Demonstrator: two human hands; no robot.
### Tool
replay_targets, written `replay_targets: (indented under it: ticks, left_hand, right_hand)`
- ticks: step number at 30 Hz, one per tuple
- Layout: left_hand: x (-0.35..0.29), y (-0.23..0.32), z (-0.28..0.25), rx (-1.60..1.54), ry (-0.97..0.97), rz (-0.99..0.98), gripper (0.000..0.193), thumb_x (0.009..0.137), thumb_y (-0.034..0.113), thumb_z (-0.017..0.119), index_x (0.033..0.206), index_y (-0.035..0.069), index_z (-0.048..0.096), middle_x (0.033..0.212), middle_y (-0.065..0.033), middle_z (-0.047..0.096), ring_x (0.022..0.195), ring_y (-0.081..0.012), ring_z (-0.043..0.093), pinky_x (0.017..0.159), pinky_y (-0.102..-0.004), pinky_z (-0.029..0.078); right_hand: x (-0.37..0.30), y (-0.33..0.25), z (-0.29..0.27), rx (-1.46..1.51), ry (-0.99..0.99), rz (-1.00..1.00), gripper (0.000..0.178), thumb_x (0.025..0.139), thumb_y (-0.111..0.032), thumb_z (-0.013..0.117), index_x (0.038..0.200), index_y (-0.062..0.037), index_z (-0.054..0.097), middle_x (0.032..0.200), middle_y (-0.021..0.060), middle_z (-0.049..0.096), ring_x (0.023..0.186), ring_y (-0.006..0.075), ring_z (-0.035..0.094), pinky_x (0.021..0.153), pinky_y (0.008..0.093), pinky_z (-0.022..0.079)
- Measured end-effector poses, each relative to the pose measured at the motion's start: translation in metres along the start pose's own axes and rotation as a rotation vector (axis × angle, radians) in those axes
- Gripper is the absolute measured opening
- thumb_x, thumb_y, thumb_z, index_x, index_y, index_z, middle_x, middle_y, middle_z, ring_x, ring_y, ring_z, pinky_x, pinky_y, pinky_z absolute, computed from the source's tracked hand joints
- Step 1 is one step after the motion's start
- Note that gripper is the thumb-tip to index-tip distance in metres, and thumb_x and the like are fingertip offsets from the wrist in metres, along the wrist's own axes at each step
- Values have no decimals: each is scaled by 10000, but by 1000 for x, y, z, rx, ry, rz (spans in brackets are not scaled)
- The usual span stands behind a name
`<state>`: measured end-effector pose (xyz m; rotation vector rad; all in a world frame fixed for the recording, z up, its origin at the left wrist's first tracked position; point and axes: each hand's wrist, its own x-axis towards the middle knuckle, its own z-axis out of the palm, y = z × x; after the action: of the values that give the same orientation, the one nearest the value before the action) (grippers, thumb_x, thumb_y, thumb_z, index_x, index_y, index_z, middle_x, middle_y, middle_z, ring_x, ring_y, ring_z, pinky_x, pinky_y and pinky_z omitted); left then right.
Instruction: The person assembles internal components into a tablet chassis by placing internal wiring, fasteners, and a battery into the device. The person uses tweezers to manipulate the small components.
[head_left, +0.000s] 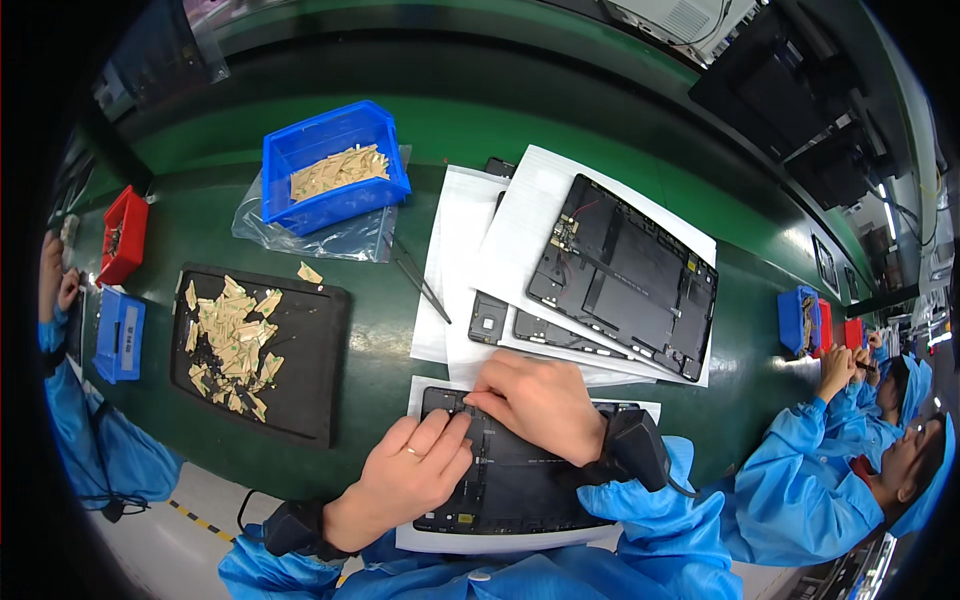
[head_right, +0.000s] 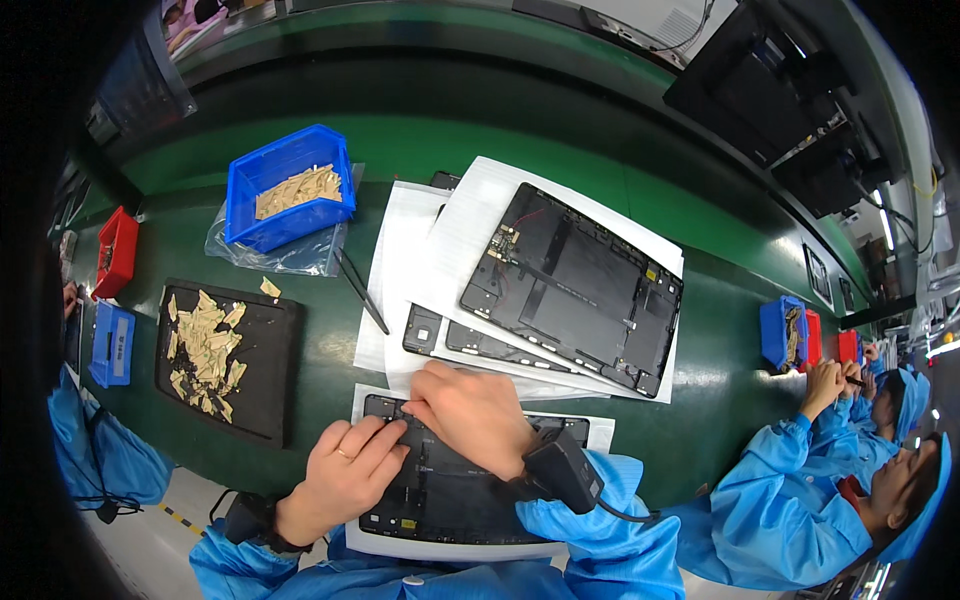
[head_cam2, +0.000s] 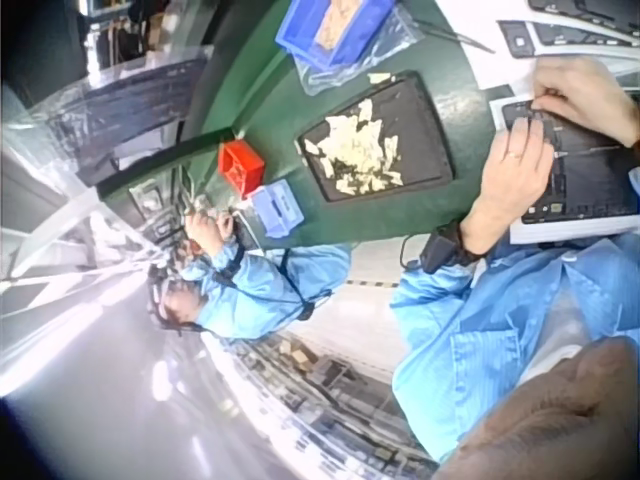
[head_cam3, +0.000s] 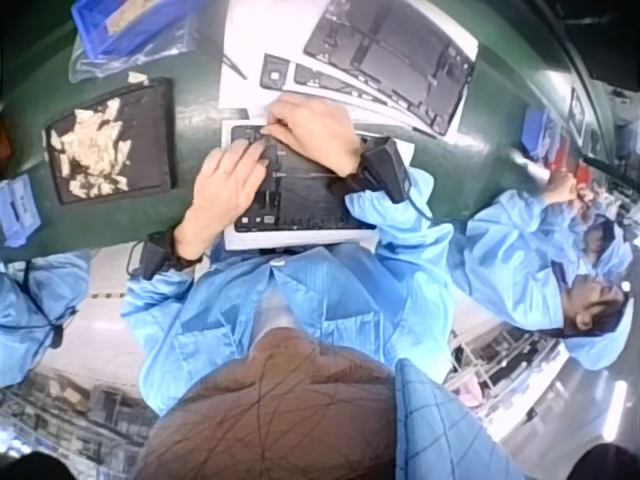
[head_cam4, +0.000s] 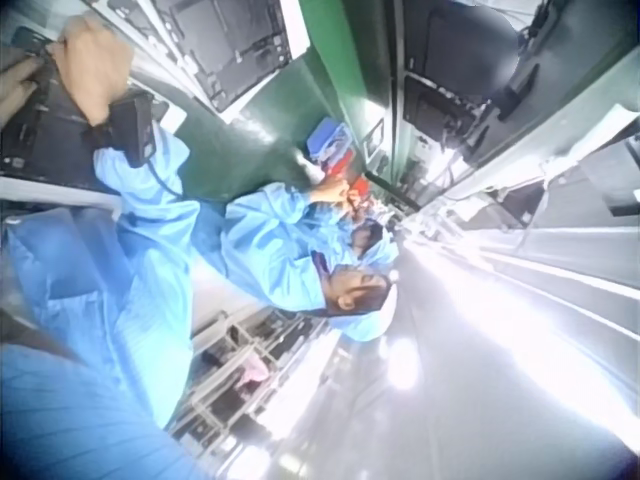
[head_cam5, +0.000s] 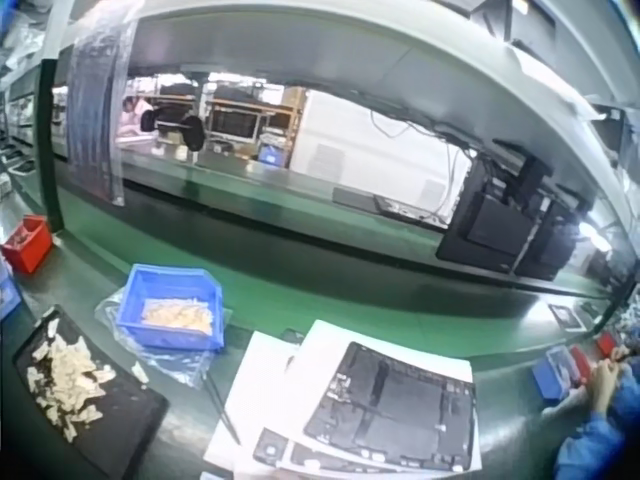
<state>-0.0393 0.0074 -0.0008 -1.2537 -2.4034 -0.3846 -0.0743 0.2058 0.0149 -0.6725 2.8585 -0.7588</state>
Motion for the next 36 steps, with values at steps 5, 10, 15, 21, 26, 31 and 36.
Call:
replay_targets:
  ticks: [5, 10, 15, 21, 26, 31, 36]
  left_hand:
    - [12, -17, -19, -301, -146, -30, 151, 748, 119, 684, 854, 38, 612, 1004, -101, 642, 923, -246, 576, 737, -352, 434]
    - [1, -12, -13, -71, -56, -559, 177, 774, 111, 648, 911, 27, 573, 959, -103, 569, 865, -290, 532, 757, -385, 419]
    - [6, -4, -5, -116, 28, -513, 151, 826, 68, 608, 946, 20, 530, 932, -108, 566, 819, -310, 539, 713, -403, 436]
    - [5, 7, -6, -858, 51, -1004, 283, 919, 97, 565, 1166, -5, 473, 867, -111, 571, 688, -114, 546, 602, -268, 437]
    - [20, 18, -28, -921, 146, -758, 132, 908, 59, 532, 999, 9, 613, 822, -99, 545, 709, -170, 505, 662, -269, 410]
    - [28, 10, -99, -829, 390, -386, 149, 930, 70, 421, 934, -19, 541, 818, -116, 524, 705, -169, 549, 658, -266, 432]
    - [70, -34, -79, -797, 691, -496, 172, 940, 81, 446, 1022, -32, 546, 998, -132, 581, 898, -210, 526, 818, -308, 424]
  right_hand:
    - [2, -8, -1, -126, 49, -83, 150, 798, -229, 673, 822, -105, 592, 789, 27, 576, 750, 224, 618, 580, 344, 476]
    - [-17, -6, 26, -140, 264, -60, 190, 783, -177, 684, 871, -68, 556, 951, 83, 542, 944, 278, 521, 819, 376, 412]
    - [-16, -12, 25, -203, 349, -103, 192, 777, -160, 683, 878, -64, 549, 950, 79, 547, 929, 281, 521, 809, 377, 412]
    - [-26, -18, 16, -210, 345, -151, 173, 809, -191, 635, 882, -66, 541, 923, 69, 540, 895, 260, 528, 779, 366, 416]
    - [-55, -12, -34, -173, 379, -44, 560, 714, -390, 746, 1116, -49, 559, 1186, 125, 574, 938, 286, 584, 795, 370, 436]
    - [-142, 76, -93, 1437, -70, 30, 1138, 721, -758, 576, 1444, 50, 234, 1392, 293, 400, 1232, 356, 485, 1072, 480, 329]
    - [-145, 67, -53, 1151, 471, 53, 898, 705, -159, 779, 1440, -2, 287, 1345, 114, 442, 1205, 236, 463, 1001, 397, 396]
